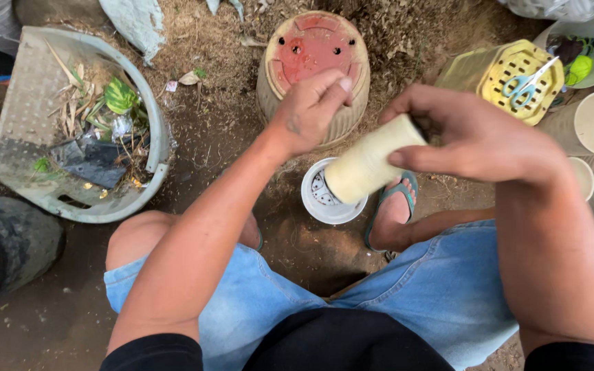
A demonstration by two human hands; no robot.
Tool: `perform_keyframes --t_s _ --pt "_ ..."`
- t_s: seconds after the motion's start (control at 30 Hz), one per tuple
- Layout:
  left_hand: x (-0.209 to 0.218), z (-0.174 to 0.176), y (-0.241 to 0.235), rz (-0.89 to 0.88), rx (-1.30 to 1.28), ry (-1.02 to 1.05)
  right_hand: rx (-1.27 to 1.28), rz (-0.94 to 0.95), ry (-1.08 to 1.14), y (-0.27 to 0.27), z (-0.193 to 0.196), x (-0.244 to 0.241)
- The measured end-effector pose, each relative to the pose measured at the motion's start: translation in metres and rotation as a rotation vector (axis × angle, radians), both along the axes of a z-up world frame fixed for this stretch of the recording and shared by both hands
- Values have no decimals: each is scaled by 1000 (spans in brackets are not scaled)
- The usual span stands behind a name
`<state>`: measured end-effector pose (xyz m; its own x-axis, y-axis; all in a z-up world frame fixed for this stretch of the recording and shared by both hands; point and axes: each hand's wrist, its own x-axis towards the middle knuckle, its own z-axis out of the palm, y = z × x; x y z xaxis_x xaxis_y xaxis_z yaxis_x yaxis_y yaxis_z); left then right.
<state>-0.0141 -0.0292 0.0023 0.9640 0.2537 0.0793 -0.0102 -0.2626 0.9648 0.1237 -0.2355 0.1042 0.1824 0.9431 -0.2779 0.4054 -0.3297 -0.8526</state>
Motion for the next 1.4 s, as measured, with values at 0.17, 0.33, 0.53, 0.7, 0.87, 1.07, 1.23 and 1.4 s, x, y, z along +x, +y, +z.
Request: perform_keyframes --t_s 0.17,0.33,0.53,0.7,0.87,1.07,1.23,1.4 --pt "-11 1 -19 -21 -5 -34 116 -486 -541 13 -13 -9" --pt "-4 3 -16 -105 -502 95 400 -359 291 2 0 -3" --pt "-10 8 -7 46 73 -3 -10 -353 -408 15 -2 -12" --pt "-15 11 -24 -115 61 0 504 -472 220 12 6 -7" --pt "-5 10 3 13 -43 14 18 -191 -86 10 6 -10" --pt "-13 -9 -24 -137 -81 -57 367 -579 -7 18 5 -15" --pt "-8 2 -7 -61 121 -184 79 -217 162 13 16 -13" --pt "-16 30 -9 -10 116 45 -169 -416 -376 19 3 -17"
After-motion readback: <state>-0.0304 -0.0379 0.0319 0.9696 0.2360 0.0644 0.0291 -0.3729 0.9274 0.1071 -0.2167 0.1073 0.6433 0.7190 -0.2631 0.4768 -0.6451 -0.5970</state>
